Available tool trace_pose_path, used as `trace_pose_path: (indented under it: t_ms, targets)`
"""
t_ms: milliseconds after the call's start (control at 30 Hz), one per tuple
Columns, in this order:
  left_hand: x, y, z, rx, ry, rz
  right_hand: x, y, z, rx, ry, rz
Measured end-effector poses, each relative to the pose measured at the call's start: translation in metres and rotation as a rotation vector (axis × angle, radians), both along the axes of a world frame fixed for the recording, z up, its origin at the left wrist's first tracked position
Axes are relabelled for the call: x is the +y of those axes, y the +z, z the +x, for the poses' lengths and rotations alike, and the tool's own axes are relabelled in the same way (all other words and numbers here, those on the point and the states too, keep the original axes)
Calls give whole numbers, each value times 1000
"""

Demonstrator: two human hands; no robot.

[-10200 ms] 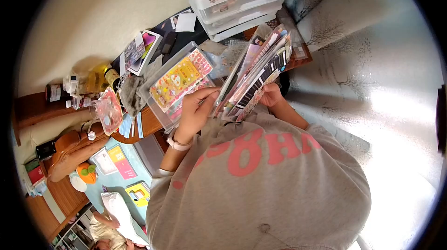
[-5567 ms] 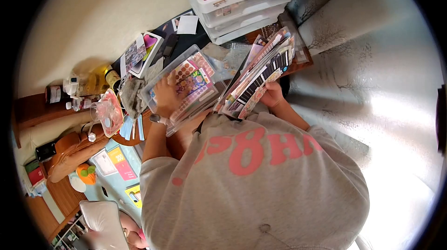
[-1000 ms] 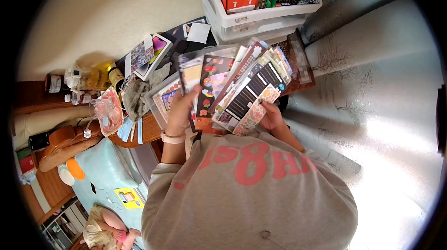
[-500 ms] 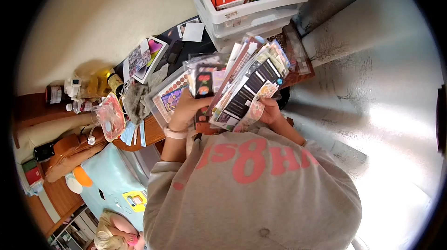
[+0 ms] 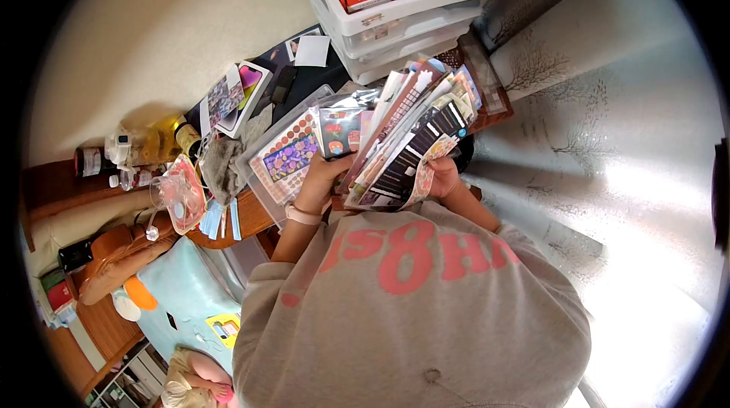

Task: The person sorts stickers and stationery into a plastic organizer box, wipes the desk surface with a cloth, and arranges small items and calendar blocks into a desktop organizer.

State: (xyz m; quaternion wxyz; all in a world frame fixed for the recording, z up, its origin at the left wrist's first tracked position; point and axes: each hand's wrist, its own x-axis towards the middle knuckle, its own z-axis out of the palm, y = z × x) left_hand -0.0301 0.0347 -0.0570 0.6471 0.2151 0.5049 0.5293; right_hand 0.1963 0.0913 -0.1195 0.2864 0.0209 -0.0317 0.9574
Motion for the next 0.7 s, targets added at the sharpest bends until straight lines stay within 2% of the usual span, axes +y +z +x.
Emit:
trace_pose_path:
  t_ms: [100, 133, 267, 367, 433, 500, 633, 700]
  targets:
    - [3, 14, 13, 151, 18, 132, -2, 1, -1, -34, 7, -44]
    - [0, 5, 6, 263, -45, 72, -4, -7, 0, -117, -6, -41]
    - [1, 16, 10, 427, -40, 215, -2, -9, 3, -86, 23, -27]
    - [-2, 16, 11, 357, 44, 185, -2, -4, 2, -217, -1, -54]
    - [-2, 13, 2, 457, -22, 182, -2, -8, 2, -184, -4, -44]
    - [-2, 3, -3, 47, 40, 60, -1, -9, 2, -135, -22, -33]
    - [-6, 4, 3, -123, 63, 31, 0, -6, 0, -119, 4, -15]
    - [-7, 2, 2, -117, 54, 21, 1, -1, -1, -101, 9, -8]
